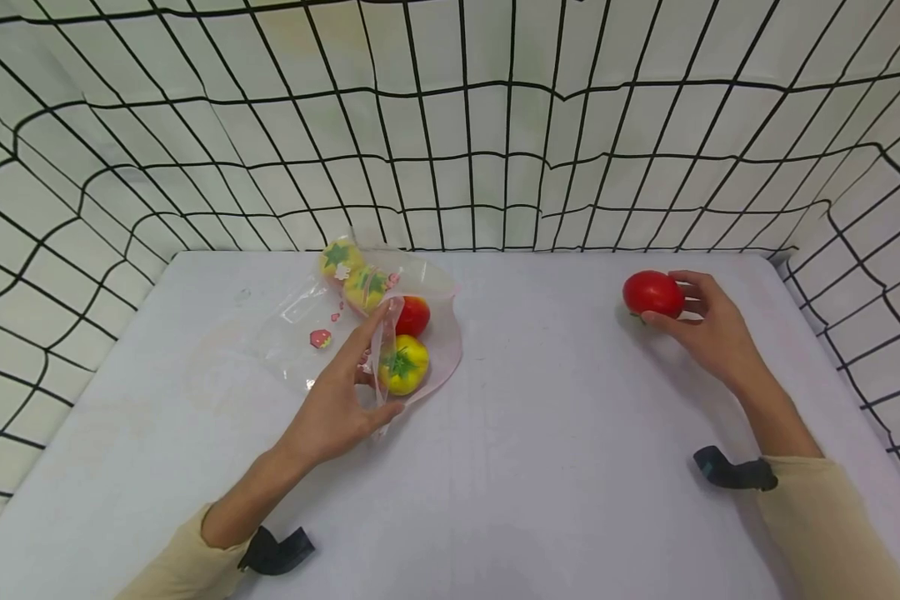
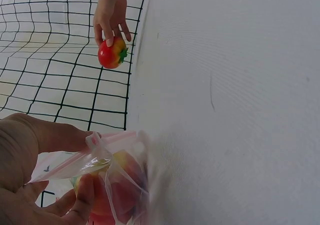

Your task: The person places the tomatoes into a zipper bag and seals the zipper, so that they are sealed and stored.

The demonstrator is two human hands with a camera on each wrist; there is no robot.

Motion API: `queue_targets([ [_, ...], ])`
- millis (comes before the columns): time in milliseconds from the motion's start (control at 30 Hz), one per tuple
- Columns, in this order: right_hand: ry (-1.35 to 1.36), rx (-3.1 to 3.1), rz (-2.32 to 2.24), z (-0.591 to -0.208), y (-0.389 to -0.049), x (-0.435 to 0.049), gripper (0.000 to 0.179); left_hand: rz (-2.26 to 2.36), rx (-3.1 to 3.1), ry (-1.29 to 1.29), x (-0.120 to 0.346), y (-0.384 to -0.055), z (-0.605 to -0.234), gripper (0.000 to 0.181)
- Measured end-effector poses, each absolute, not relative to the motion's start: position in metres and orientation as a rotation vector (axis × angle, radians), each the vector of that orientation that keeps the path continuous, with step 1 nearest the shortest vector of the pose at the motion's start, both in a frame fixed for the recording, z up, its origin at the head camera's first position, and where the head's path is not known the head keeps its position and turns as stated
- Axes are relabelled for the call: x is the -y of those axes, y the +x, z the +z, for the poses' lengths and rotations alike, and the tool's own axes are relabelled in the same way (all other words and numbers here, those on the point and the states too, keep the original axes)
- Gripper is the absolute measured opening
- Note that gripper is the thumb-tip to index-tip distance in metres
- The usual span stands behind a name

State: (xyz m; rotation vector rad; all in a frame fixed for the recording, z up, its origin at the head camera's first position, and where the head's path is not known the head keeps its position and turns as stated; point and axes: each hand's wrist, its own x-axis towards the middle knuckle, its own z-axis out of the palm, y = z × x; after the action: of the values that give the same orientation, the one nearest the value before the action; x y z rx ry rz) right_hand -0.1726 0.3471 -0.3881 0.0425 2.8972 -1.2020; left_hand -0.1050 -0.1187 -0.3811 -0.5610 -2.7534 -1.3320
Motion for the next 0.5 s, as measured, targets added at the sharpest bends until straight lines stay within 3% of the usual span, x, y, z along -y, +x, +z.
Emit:
queue_targets([
  [500, -0.052, -2.913, -1.237, -0.378, -0.164, -0.331, 0.077, -1.323, 2.750, -0.562, 0.119, -0.105, -0.382, 0.125],
])
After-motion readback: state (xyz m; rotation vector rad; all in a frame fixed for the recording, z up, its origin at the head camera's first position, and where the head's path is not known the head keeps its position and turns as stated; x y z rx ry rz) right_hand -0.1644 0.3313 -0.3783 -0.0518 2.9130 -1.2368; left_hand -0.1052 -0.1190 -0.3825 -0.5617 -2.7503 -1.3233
